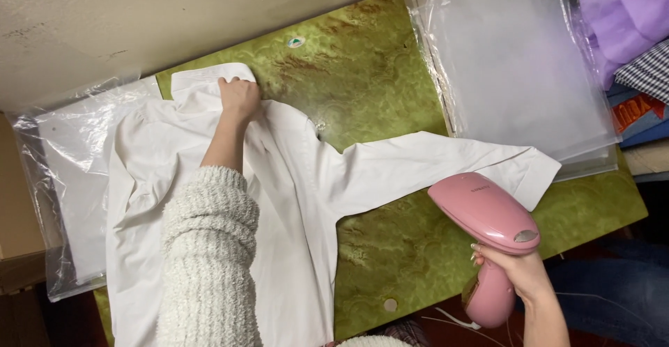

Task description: The person uses a pink handheld garment steamer to remove wrinkles from a white long-sleeved shirt laid on a green table. They smooth the fabric with one hand while moving the steamer across the body and sleeves, then flip the shirt to steam the back and sleeves.

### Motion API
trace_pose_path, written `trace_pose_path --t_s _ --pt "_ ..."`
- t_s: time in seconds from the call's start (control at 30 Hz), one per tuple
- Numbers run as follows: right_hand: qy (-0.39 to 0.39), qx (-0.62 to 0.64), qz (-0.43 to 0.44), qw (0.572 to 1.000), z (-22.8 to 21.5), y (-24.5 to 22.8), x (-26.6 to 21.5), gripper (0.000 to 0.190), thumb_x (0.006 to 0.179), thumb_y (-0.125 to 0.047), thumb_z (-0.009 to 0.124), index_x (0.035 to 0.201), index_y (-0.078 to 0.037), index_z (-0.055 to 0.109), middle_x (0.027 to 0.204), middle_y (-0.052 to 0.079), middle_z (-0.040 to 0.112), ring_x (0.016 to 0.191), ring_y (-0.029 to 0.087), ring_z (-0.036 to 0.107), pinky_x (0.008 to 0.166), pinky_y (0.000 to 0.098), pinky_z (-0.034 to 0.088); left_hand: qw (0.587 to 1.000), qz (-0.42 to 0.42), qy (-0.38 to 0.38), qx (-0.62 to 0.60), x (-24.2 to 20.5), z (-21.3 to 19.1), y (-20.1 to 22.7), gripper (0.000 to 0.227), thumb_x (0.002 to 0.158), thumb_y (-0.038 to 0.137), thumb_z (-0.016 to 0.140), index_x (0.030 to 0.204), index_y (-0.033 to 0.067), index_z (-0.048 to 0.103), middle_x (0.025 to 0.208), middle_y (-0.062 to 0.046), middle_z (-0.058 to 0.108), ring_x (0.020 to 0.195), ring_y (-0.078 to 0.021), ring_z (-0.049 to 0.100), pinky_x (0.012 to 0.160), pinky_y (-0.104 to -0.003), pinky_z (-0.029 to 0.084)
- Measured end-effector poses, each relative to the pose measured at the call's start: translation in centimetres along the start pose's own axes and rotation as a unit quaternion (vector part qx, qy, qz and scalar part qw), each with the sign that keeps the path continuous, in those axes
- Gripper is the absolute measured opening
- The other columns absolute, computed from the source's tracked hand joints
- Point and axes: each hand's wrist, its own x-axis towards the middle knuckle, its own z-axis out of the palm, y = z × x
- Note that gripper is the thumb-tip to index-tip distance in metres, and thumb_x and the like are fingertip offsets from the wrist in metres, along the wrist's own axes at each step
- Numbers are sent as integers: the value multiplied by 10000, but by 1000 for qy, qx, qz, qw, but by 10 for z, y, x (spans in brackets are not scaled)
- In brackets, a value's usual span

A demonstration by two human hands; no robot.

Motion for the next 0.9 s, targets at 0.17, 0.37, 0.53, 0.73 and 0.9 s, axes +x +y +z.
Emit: trace_pose_path --t_s 0.17,0.37,0.53,0.73,0.9 --pt "-11 9 4 1000 5 1 -1 86 687 120 714 750 89 665 615 213 651 555 280 624 612 414 562 995 -87 5 -41 -14 10 -9 312 736 234 539 1005 179 687 1007 -41 689 997 -240 585 897 -468 306" --pt "14 30 -38 999 32 -14 -8 145 652 127 738 752 96 638 616 228 637 516 278 628 586 406 553 965 -153 199 -71 -87 -31 28 209 852 148 494 990 122 649 1015 -71 568 960 -248 533 798 -448 374" --pt "69 54 -44 995 74 -46 -18 235 618 100 775 787 138 616 676 278 646 527 309 658 586 433 556 924 6 260 -281 -176 -64 115 655 674 260 769 1191 -31 492 1173 -208 492 1052 -367 533 853 -542 415" --pt "37 -32 -68 996 120 -44 -14 364 540 0 835 856 101 686 743 240 689 654 293 696 624 417 545 552 236 -104 -793 -277 -83 203 538 803 312 704 1204 -10 547 1161 -226 578 1143 -346 541 949 -460 440" --pt "-63 -208 -162 963 129 12 1 448 639 -122 743 1076 -45 677 1005 172 690 991 351 638 817 487 520 449 27 -141 -882 -301 -88 234 712 655 160 842 1276 -6 535 1194 -170 602 1136 -264 578 931 -430 477"
